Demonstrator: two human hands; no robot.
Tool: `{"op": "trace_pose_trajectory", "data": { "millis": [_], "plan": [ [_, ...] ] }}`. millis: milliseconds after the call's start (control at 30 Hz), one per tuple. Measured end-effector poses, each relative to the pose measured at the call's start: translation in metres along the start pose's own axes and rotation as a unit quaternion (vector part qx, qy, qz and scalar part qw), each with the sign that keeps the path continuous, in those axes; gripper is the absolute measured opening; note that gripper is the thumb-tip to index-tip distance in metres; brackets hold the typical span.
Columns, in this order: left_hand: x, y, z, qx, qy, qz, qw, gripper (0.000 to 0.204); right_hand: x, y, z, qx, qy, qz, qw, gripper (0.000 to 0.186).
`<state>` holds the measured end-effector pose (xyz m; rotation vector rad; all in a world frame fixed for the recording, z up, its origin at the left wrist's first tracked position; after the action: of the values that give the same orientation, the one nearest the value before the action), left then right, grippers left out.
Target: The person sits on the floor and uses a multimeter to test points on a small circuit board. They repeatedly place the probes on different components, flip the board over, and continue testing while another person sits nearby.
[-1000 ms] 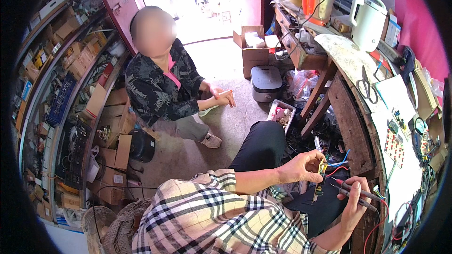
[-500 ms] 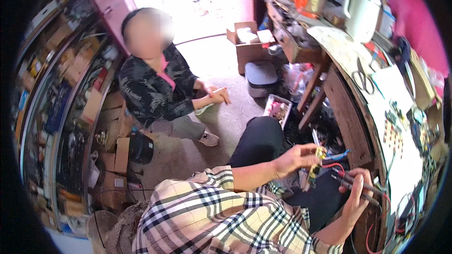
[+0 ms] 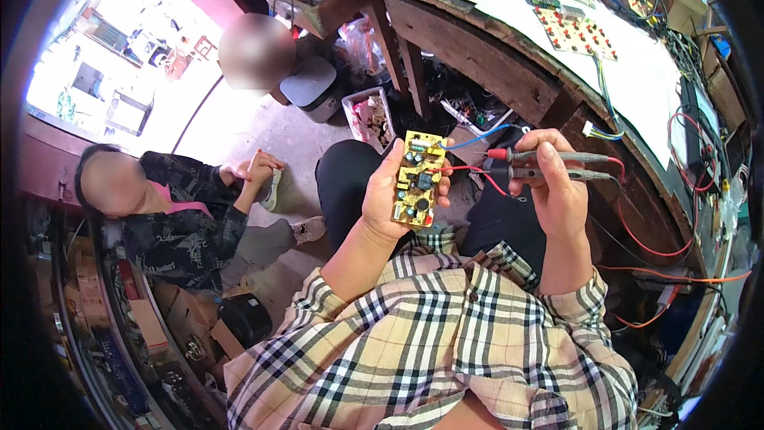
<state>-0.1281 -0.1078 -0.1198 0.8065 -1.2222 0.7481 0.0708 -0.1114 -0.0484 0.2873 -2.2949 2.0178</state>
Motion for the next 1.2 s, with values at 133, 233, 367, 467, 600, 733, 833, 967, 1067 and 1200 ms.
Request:
{"op": "trace_pose_trajectory", "data": {
  "millis": [133,233,367,467,600,733,833,967,1067,1200],
  "plan": [
    [-0.009,0.002,-0.003,-0.006,0.015,0.001,1.0,0.063,-0.009,0.003,-0.001,-0.037,-0.067,-0.13,0.989,0.033],
    [-0.01,0.0,-0.002,-0.008,0.033,-0.003,0.999,0.063,-0.017,0.004,-0.002,-0.036,-0.026,-0.15,0.988,0.035],
    [-0.004,-0.003,-0.001,-0.004,0.037,-0.015,0.999,0.065,-0.023,0.014,-0.002,0.031,0.024,-0.111,0.993,0.035],
    [-0.002,-0.004,-0.002,0.0,0.025,-0.03,0.999,0.066,-0.024,0.032,0.0,0.084,0.073,-0.052,0.992,0.034],
    [0.0,-0.007,-0.005,0.001,0.027,-0.041,0.999,0.066,-0.012,0.039,0.005,0.107,0.035,-0.069,0.991,0.03],
    [-0.003,-0.008,-0.008,-0.015,0.008,-0.036,0.999,0.063,-0.003,0.04,0.005,0.098,0.006,-0.061,0.993,0.027],
    [-0.008,-0.007,-0.005,-0.004,0.007,-0.051,0.999,0.062,0.001,0.04,0.005,0.091,-0.022,-0.065,0.993,0.026],
    [-0.008,-0.009,0.001,-0.031,0.031,0.015,0.999,0.064,0.003,0.042,0.006,0.099,-0.031,-0.065,0.992,0.022],
    [-0.018,-0.011,-0.004,-0.058,0.027,0.02,0.998,0.066,-0.004,0.036,0.009,0.056,0.006,-0.046,0.997,0.021],
    [-0.01,-0.015,-0.001,-0.061,0.011,0.033,0.998,0.063,-0.021,0.043,0.002,0.016,0.12,-0.006,0.993,0.023]
  ]
}}
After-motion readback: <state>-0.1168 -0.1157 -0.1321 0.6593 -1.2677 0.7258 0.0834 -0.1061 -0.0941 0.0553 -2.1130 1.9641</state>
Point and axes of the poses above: each hand's wrist, its own z-axis away from the middle knuckle, its own x-axis out of the palm, y = z × x, the point moved 4 cm from there along -z, towards the middle knuckle, and after that the axes turned 13 degrees about z, right-handed, at the moved point
